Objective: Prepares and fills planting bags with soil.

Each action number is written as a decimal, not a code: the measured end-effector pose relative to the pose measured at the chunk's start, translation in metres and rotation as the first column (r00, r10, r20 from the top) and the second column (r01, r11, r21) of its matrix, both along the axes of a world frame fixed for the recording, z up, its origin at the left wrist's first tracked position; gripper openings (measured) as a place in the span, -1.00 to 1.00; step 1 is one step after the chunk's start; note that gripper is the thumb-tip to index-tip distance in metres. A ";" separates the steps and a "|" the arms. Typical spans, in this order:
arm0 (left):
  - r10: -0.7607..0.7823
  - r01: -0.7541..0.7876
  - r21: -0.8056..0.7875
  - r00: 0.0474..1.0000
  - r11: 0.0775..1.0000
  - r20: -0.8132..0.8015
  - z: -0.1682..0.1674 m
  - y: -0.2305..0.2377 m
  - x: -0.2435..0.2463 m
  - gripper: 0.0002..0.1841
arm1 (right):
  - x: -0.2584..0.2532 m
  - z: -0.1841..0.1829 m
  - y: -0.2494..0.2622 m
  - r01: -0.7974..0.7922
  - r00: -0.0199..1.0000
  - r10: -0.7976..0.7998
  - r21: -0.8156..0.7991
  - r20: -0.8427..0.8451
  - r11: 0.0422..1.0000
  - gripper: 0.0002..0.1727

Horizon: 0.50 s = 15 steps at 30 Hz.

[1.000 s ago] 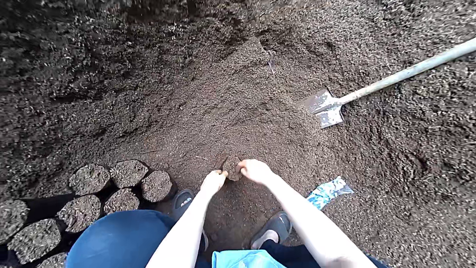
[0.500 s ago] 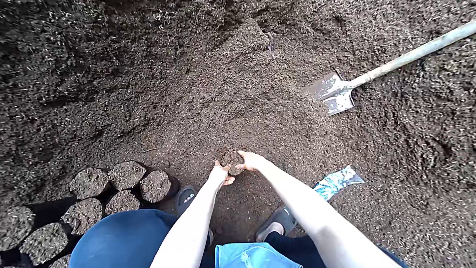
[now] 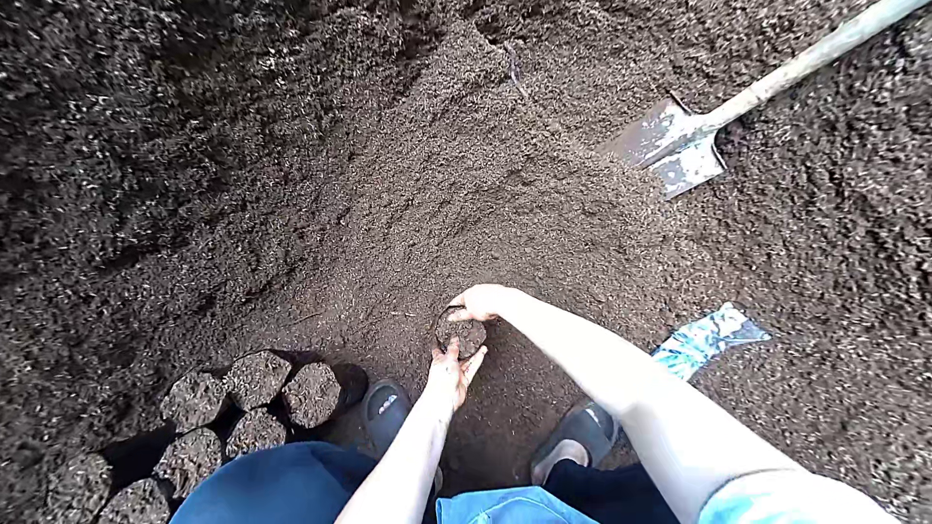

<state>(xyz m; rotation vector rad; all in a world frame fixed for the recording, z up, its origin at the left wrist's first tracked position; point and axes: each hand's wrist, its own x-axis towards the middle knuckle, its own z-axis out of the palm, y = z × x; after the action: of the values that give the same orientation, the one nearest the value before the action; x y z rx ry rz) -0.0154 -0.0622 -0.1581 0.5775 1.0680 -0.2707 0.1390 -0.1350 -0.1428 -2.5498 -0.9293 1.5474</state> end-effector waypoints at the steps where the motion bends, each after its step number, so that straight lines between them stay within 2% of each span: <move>1: -0.011 0.012 0.037 1.000 0.999 -0.017 0.000 -0.002 0.003 -0.32 | -0.003 -0.005 -0.004 -0.042 0.996 0.039 0.039 0.075 0.998 -0.36; 4: -0.122 0.136 0.162 0.988 0.977 -0.096 0.008 0.000 0.013 -0.42 | -0.019 -0.014 -0.013 -0.130 0.956 0.072 0.190 0.285 0.973 -0.47; 6: -0.300 0.330 0.226 0.941 0.916 -0.159 0.013 0.005 0.016 -0.49 | -0.022 -0.010 -0.015 -0.166 0.943 0.093 0.211 0.320 0.963 -0.46; 8: -0.561 0.596 0.267 0.803 0.757 -0.203 0.016 0.016 0.015 -0.47 | -0.006 0.006 -0.009 -0.106 0.975 0.067 0.184 0.210 0.977 -0.36; 10: -0.738 0.782 0.295 0.619 0.549 -0.268 0.017 0.031 0.015 -0.39 | 0.029 0.014 -0.004 0.023 0.992 -0.053 0.247 0.114 0.969 -0.28; 12: -0.796 0.852 0.293 0.515 0.434 -0.318 0.020 0.045 0.017 -0.24 | 0.072 0.009 0.008 0.075 0.982 -0.130 0.347 0.136 0.935 -0.42; 15: -0.767 0.831 0.401 0.530 0.385 -0.362 0.013 0.060 0.019 -0.19 | 0.119 -0.043 0.032 0.117 0.942 -0.233 0.415 0.242 0.902 -0.52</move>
<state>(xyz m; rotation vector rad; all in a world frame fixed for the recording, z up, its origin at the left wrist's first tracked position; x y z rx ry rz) 0.0037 -0.0019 -0.1451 1.6415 0.8850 -0.9013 0.2580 -0.1025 -0.1858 -2.5045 -0.8897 0.8475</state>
